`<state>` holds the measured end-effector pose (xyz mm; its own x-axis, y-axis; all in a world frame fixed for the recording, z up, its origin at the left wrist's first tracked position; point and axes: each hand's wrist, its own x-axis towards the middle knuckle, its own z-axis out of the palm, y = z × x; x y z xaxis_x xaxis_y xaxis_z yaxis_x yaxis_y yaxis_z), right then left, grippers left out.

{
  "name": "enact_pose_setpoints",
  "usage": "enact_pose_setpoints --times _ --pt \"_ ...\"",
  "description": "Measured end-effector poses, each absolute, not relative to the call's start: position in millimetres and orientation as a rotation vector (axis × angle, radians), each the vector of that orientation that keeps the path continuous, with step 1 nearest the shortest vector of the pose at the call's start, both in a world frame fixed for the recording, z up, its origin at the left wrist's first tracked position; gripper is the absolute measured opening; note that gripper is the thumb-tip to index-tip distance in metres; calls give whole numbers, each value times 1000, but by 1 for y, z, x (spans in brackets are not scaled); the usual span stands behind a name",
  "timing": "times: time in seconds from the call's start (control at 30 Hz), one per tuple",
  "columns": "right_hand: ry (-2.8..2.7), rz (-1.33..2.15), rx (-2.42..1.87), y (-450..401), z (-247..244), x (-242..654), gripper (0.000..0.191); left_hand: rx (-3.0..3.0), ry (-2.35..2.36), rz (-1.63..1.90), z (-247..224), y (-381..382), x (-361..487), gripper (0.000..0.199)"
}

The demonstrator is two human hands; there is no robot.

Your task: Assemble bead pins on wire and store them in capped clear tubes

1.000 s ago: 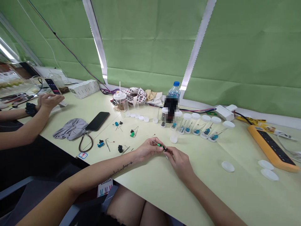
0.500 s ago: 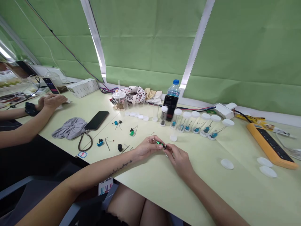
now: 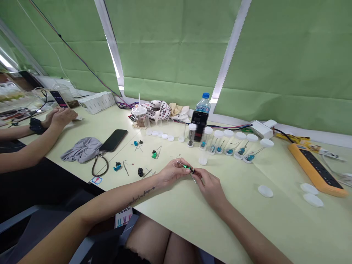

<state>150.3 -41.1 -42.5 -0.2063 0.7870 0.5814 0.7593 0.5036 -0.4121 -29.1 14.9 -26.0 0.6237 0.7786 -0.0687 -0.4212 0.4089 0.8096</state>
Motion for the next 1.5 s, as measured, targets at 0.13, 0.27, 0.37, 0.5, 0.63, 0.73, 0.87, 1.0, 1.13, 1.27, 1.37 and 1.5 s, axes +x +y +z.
enact_pose_setpoints --times 0.13,0.27,0.37,0.5,0.63,0.73,0.87,1.0,1.13,1.27,1.37,1.5 --pt "-1977 44 -1264 -41 -42 150 14 844 479 787 -27 15 -29 37" --pt "-1974 64 -1272 -41 -41 150 15 837 478 791 -27 16 -29 36" --pt "-1958 102 -1292 -41 -42 150 19 835 487 805 -26 16 -29 36" --pt "-1930 120 -1305 -42 -42 150 24 838 491 811 -26 16 -28 37" --pt "-1954 92 -1297 -41 -44 151 17 848 487 815 -28 17 -28 37" --pt "-1960 74 -1286 -41 -44 151 16 852 485 807 -30 16 -28 37" --pt "-1957 69 -1274 -41 -43 150 17 849 483 809 -30 16 -27 35" --pt "-1952 79 -1300 -41 -41 150 19 854 468 814 -30 16 -28 33" --pt "-1947 86 -1308 -42 -40 149 20 853 463 814 -31 16 -28 34" --pt "-1945 94 -1302 -42 -41 149 19 852 464 810 -32 16 -28 33" --pt "-1950 99 -1305 -42 -42 150 18 857 464 808 -32 16 -28 33" --pt "-1959 99 -1300 -42 -41 150 18 854 475 808 -30 16 -28 35"
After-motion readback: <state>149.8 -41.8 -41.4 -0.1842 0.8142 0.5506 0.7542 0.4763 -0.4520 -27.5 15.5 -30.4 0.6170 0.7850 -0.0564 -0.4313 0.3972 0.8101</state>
